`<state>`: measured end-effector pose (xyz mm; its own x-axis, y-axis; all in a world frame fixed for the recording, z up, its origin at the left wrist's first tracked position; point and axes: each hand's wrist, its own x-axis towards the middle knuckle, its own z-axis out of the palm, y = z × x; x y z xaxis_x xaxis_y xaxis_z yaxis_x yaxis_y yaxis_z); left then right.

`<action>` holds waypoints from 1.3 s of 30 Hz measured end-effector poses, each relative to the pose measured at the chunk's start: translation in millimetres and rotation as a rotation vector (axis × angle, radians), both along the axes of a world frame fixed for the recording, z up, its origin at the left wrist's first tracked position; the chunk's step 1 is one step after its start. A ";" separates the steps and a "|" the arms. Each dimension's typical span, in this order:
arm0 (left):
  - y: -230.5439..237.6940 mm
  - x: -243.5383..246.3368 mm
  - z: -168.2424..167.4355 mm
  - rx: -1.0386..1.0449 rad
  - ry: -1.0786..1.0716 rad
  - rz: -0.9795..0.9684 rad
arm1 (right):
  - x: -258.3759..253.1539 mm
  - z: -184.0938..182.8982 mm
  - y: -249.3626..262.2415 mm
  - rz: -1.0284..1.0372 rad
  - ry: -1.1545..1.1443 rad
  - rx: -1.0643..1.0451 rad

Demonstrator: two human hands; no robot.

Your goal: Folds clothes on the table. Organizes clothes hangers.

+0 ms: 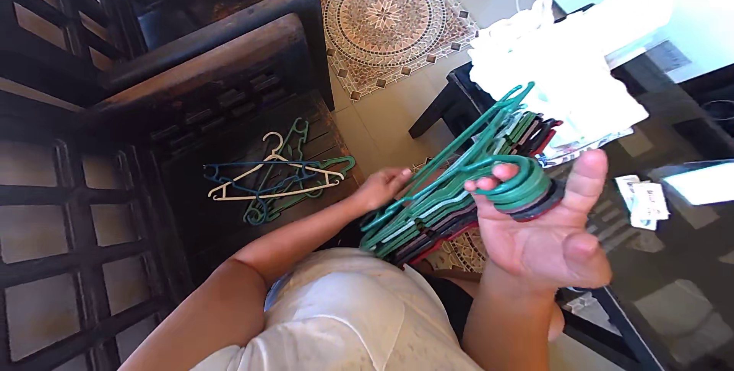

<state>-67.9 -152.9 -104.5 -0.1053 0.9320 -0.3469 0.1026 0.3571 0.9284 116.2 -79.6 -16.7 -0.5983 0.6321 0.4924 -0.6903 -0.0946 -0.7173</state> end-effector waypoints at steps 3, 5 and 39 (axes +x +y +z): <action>-7.3 -55.4 -27.7 -0.025 0.284 0.101 | 7.5 4.6 4.1 -0.079 0.000 0.011; -28.1 -100.1 -38.5 -0.165 0.601 0.071 | 12.9 7.4 5.7 -0.103 -0.011 0.018; -192.6 -199.5 -84.0 -0.196 1.060 0.140 | 19.0 -6.1 10.0 -0.206 0.042 -0.231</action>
